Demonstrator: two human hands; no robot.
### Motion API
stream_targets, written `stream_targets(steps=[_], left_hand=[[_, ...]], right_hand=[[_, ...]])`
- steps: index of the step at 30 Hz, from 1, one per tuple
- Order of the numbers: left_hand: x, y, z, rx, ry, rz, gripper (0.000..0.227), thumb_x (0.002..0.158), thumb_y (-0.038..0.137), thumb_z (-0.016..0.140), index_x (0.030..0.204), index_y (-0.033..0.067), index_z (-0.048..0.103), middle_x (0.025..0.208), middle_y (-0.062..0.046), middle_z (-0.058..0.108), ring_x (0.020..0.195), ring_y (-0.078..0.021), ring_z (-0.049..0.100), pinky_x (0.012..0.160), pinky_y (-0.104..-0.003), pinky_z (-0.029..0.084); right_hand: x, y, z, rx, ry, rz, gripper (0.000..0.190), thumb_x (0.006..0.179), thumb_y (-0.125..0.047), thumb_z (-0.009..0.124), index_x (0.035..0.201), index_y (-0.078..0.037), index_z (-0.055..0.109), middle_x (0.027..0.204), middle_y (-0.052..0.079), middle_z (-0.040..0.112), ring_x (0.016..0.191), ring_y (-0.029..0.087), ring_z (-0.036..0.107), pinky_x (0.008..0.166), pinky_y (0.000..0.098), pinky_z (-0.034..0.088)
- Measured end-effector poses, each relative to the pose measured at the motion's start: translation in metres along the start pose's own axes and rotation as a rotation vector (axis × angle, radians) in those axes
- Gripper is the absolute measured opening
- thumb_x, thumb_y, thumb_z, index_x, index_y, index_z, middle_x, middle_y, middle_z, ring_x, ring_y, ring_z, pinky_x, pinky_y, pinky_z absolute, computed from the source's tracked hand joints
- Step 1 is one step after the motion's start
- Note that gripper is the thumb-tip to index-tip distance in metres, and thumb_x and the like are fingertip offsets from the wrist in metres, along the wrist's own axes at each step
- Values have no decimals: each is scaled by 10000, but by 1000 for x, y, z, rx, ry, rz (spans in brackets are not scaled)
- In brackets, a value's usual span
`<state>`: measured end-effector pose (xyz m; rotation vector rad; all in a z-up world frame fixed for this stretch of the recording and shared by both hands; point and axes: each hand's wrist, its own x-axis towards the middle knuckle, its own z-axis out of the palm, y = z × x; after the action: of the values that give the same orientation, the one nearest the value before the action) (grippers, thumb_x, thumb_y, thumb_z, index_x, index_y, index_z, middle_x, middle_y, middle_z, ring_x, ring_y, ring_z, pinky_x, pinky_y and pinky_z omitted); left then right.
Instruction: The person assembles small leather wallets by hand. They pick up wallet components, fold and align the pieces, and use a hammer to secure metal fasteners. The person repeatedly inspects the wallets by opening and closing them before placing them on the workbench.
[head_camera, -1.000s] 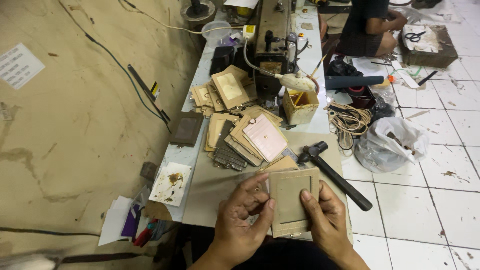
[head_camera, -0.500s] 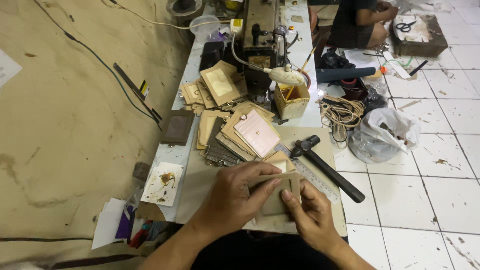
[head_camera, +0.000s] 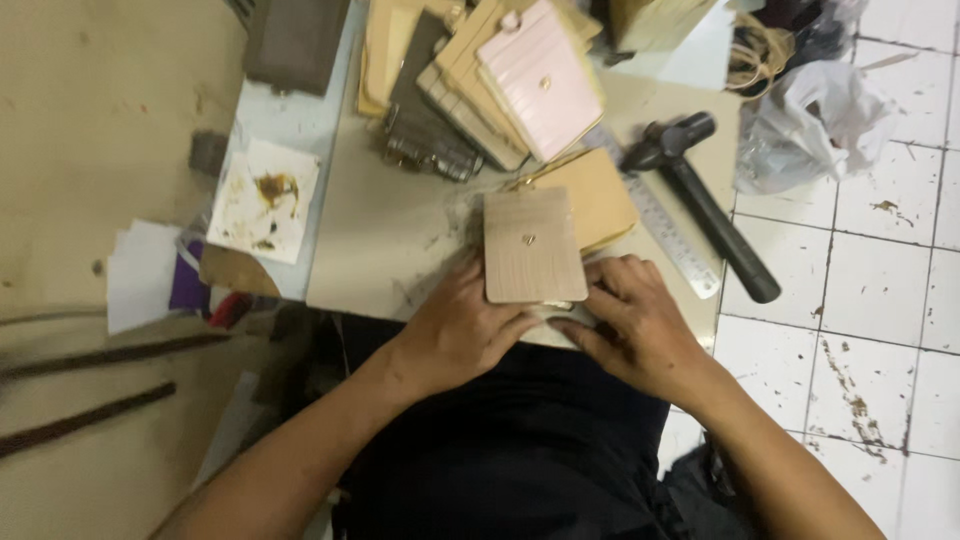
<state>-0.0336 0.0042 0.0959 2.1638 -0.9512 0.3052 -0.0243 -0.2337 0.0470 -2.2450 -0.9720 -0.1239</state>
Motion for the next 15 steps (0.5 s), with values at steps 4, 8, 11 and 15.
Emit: stream_targets(steps=[4,8,11,15], left_hand=[[-9,-14,14,-60,5,-28,235,933,74,671,919,-160,692,838,-363,639,883,-545,652,944,-653,461],[-18,-27,32,-31,28,-46,335,896,144,698,1081,-133,674,1021,-375,633,1090,-554,594,1051,-655,385],[-23,-29,42,-43,56,-50,383,863,140,723,1116,-139,656,1070,-379,636,1138,-542,589,1092,-643,365],[-13,-24,37,25,122,-51,343,846,145,748,1058,-116,678,1001,-344,664,1084,-508,619,1059,-619,388]], right_hand=[[-6,5,7,-50,36,-39,117,880,-186,790,934,-91,748,868,93,546,766,344,532,726,435,412],[-8,11,10,-99,88,-108,177,886,-187,796,811,-79,678,786,90,533,698,338,538,669,440,423],[-5,15,5,-77,39,-102,183,884,-178,781,792,-65,671,783,101,552,691,349,551,650,445,425],[14,4,-8,-82,-108,-62,188,826,-138,777,734,-24,660,738,106,549,672,359,558,617,460,406]])
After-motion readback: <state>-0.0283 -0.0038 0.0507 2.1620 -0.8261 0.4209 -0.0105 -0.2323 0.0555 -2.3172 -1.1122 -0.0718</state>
